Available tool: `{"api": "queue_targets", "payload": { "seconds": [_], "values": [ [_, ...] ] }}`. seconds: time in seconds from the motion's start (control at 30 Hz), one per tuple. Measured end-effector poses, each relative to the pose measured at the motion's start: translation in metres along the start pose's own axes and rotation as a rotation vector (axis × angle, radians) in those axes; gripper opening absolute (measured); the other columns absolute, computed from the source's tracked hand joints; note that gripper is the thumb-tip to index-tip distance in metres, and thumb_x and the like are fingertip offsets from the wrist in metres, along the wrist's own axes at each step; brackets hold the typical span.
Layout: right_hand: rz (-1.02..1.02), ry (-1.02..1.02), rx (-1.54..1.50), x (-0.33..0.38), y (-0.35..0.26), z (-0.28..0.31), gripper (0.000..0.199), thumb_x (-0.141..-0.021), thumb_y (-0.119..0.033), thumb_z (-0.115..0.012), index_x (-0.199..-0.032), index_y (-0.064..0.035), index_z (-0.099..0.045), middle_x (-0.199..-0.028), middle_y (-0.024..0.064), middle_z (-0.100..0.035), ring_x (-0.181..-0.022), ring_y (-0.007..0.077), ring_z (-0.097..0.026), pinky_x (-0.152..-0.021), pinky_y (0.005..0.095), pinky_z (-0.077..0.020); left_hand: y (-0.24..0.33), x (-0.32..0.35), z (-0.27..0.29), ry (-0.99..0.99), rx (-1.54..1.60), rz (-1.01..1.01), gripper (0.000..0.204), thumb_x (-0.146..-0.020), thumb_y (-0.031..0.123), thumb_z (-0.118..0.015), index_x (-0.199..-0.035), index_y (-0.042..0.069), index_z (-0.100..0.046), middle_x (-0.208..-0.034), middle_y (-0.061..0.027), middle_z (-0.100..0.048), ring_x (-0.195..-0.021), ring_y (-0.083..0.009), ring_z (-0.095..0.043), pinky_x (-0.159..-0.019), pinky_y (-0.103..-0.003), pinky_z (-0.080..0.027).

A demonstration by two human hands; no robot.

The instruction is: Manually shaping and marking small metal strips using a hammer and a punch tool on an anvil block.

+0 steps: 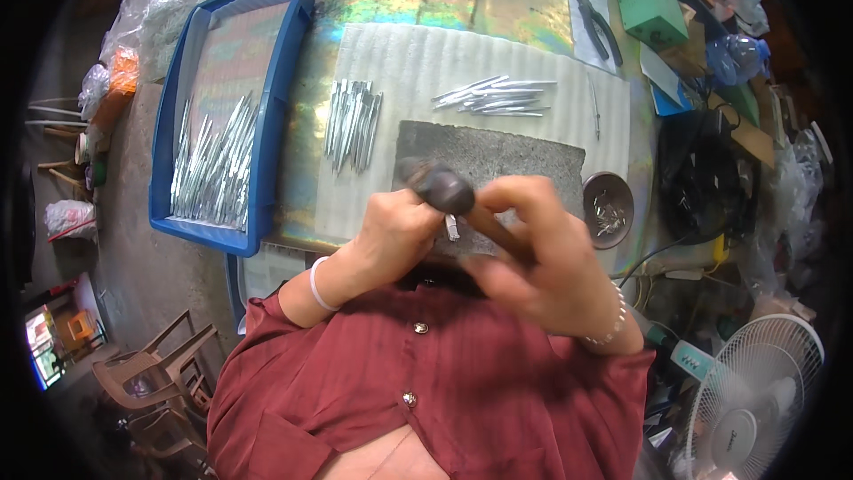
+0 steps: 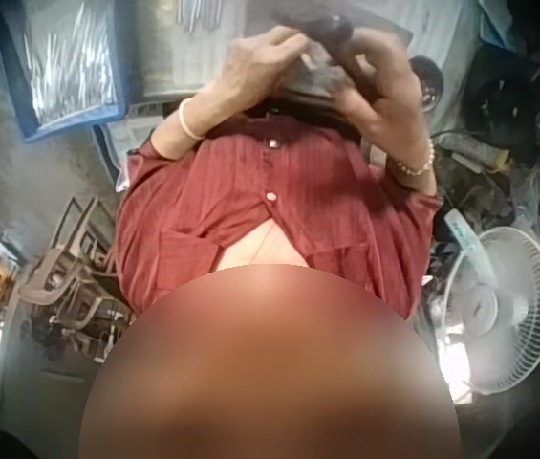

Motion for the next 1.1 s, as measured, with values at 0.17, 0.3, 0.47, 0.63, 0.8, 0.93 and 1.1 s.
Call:
{"api": "queue_targets", "payload": {
  "seconds": [0.17,0.3,0.47,0.63,0.8,0.93,1.1],
  "values": [
    [-0.099,0.053,0.064,0.029,-0.009,0.022,0.036,-0.082,0.008,-0.061,-0.115,0.0035,-0.048,-0.088,0.0104,-0.062,-0.067,0.0115,-0.059,-0.061,0.0237,-0.0475,-0.009,0.005,-0.004,-0.019,0.071,0.047,0.018,-0.073,0.001,-0.058,-0.089,0.007,-0.054,-0.082,-0.008,-0.055,-0.063,-0.028,-0.061,-0.049,-0.037,-0.048],
    [0.096,-0.05,0.167,0.037,-0.023,0.025,0.044,-0.08,0.007,-0.062,-0.121,0.005,-0.049,-0.09,0.016,-0.064,-0.068,0.0216,-0.064,-0.059,0.0281,-0.0507,-0.007,0.002,-0.003,-0.011,0.098,0.037,0.015,-0.075,0.002,-0.059,-0.088,0.008,-0.053,-0.08,-0.0071,-0.055,-0.062,-0.028,-0.061,-0.048,-0.037,-0.047],
    [0.204,-0.083,0.386,0.039,-0.033,0.023,0.054,-0.072,0.007,-0.065,-0.123,0.008,-0.048,-0.087,0.0163,-0.063,-0.063,0.0257,-0.062,-0.053,0.032,-0.049,-0.009,0.002,-0.003,-0.011,0.116,0.069,0.023,-0.07,-0.004,-0.061,-0.089,0.008,-0.057,-0.081,-0.0058,-0.06,-0.063,-0.0268,-0.062,-0.051,-0.034,-0.049],
    [0.242,-0.088,0.556,0.034,-0.037,0.015,0.049,-0.069,0.005,-0.066,-0.116,0.0102,-0.053,-0.081,0.0148,-0.061,-0.058,0.0251,-0.059,-0.049,0.0318,-0.0454,-0.009,0.002,-0.005,-0.021,0.107,0.071,0.022,-0.07,-0.004,-0.061,-0.088,0.008,-0.057,-0.08,-0.006,-0.06,-0.063,-0.0268,-0.062,-0.05,-0.033,-0.049],
    [-0.376,-0.715,0.809,0.051,-0.047,0.023,0.033,-0.08,-0.014,-0.062,-0.11,-0.0003,-0.06,-0.08,0.0104,-0.063,-0.061,0.0253,-0.06,-0.054,0.0329,-0.0471,-0.011,0.003,-0.006,-0.023,0.076,0.044,0.021,-0.069,-0.002,-0.063,-0.088,0.007,-0.057,-0.078,-0.0065,-0.059,-0.063,-0.0276,-0.061,-0.05,-0.033,-0.049],
    [0.218,-0.154,0.65,0.028,-0.046,0.016,0.047,-0.074,0.0,-0.066,-0.119,0.0082,-0.054,-0.07,0.0079,-0.057,-0.053,0.0176,-0.056,-0.044,0.03,-0.0437,-0.004,0.008,-0.005,-0.03,0.08,0.055,0.015,-0.073,-0.001,-0.057,-0.084,0.007,-0.052,-0.078,-0.0081,-0.053,-0.062,-0.0287,-0.06,-0.048,-0.037,-0.047],
    [0.278,0.106,0.4,0.08,-0.072,0.06,0.047,-0.076,-0.007,-0.066,-0.119,0.0061,-0.054,-0.075,0.0108,-0.06,-0.061,0.0235,-0.06,-0.052,0.0301,-0.0459,-0.007,-0.004,-0.002,-0.035,0.127,0.023,0.017,-0.072,-0.002,-0.058,-0.085,0.007,-0.052,-0.079,-0.0083,-0.053,-0.062,-0.0297,-0.059,-0.048,-0.038,-0.047]
  ]
}}
Point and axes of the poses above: each hand's wrist, its own x-axis away from the middle knuckle, its own z-axis out of the back of the hand, y = z × x, the point moved 6 cm from there along -x, towards the middle knuckle
